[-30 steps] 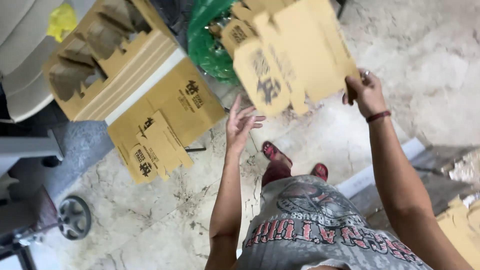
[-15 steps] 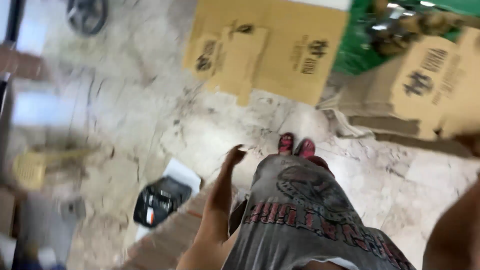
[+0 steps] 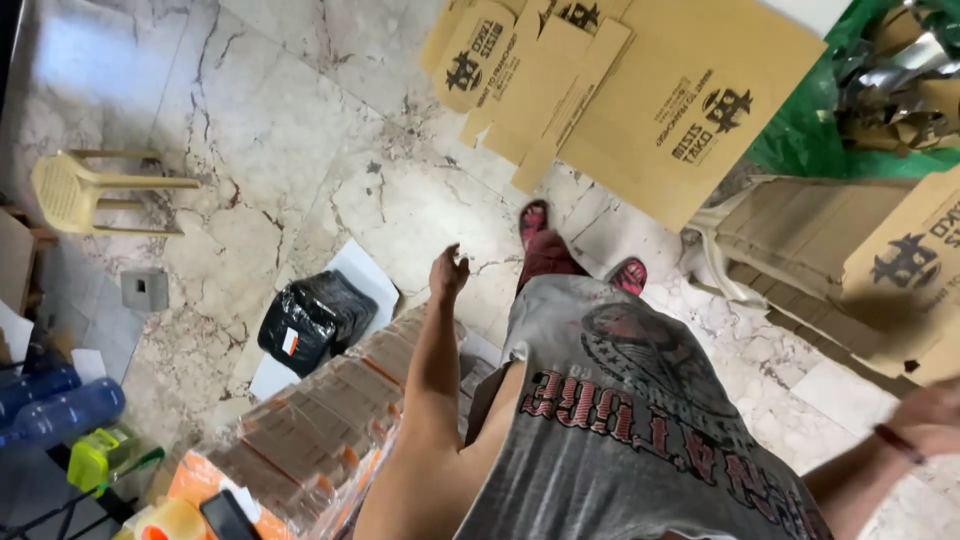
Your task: Organizing and stacking flat cardboard box templates in a storage area.
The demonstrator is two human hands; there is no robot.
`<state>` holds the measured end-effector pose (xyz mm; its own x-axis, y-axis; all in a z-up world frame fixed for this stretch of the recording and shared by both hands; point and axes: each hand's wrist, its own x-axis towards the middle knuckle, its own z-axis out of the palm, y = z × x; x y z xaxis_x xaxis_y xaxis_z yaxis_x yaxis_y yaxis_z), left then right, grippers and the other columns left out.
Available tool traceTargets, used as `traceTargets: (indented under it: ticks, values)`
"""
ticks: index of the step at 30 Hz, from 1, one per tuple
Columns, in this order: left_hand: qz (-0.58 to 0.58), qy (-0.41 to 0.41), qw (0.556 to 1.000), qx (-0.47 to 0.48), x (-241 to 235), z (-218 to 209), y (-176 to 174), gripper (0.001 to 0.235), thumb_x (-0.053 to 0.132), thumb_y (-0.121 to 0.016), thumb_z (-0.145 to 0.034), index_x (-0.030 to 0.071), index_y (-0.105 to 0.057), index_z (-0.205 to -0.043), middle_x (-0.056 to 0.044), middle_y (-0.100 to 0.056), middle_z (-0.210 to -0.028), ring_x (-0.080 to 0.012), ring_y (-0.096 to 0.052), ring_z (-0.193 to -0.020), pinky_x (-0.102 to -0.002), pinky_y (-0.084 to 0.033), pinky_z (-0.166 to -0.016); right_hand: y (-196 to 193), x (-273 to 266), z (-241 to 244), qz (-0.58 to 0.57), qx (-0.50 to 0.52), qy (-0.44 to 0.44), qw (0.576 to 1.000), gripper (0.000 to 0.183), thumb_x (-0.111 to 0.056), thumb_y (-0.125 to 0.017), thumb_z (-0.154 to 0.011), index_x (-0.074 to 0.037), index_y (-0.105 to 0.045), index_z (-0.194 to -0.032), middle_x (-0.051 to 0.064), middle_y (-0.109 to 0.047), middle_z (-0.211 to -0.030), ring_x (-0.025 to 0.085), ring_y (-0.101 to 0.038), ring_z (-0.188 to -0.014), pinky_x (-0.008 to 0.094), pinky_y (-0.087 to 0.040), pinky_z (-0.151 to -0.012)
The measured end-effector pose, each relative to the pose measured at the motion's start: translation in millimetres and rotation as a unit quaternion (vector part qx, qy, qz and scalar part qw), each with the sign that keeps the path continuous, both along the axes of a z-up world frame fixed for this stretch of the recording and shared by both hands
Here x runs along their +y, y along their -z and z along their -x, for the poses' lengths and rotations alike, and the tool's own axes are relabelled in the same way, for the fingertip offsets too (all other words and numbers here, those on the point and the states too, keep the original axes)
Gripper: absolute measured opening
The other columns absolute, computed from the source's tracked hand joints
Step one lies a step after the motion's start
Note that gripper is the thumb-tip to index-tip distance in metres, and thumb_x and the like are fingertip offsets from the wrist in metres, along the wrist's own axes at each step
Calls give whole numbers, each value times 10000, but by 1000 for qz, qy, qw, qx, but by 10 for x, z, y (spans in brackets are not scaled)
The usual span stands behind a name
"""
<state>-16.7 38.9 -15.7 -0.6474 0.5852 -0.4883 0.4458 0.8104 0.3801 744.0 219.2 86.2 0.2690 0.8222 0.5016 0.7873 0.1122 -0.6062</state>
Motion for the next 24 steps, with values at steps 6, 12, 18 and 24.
traceTargets:
  ticks: [6,12,18,24]
  values:
    - [-231,47,966,108,1831,726,-613,420,214,-561,-996,79,-594,-1393,-200,-661,-1307,-409,-618,-1225,-508,-501,-1032,-308,406,3053,361,175,-192,896,333,-60,-592,-1018,-22,-648,-1344,215,-690,-1255,325,-650,-1165,444,-547,-932]
    - [-131,39,988,66,3030,1352,-649,487,266,-649,-962,144,-540,-1422,-147,-549,-1371,-443,-596,-1252,-593,-548,-1027,118,639,5207,645,298,-172,682,783,-592,-714,-971,-70,-498,-1513,206,-536,-1479,401,-503,-1367,577,-496,-996]
    - [-1,62,998,20,3308,1545,-820,402,346,-601,-898,306,-679,-1290,-20,-585,-1201,-374,-714,-1037,-574,-608,-910,789,843,5652,565,447,-32,693,578,-538,-750,-972,-20,-627,-1197,111,-608,-969,286,-709,-767,472,-602,-605]
    - [-32,86,996,9,3081,1541,-568,361,388,-714,-858,303,-730,-1209,16,-608,-1123,-338,-713,-1001,-549,-601,-875,312,1047,5954,572,432,-3,697,700,-523,-828,-939,19,-584,-1309,214,-656,-1089,353,-733,-864,421,-662,-658]
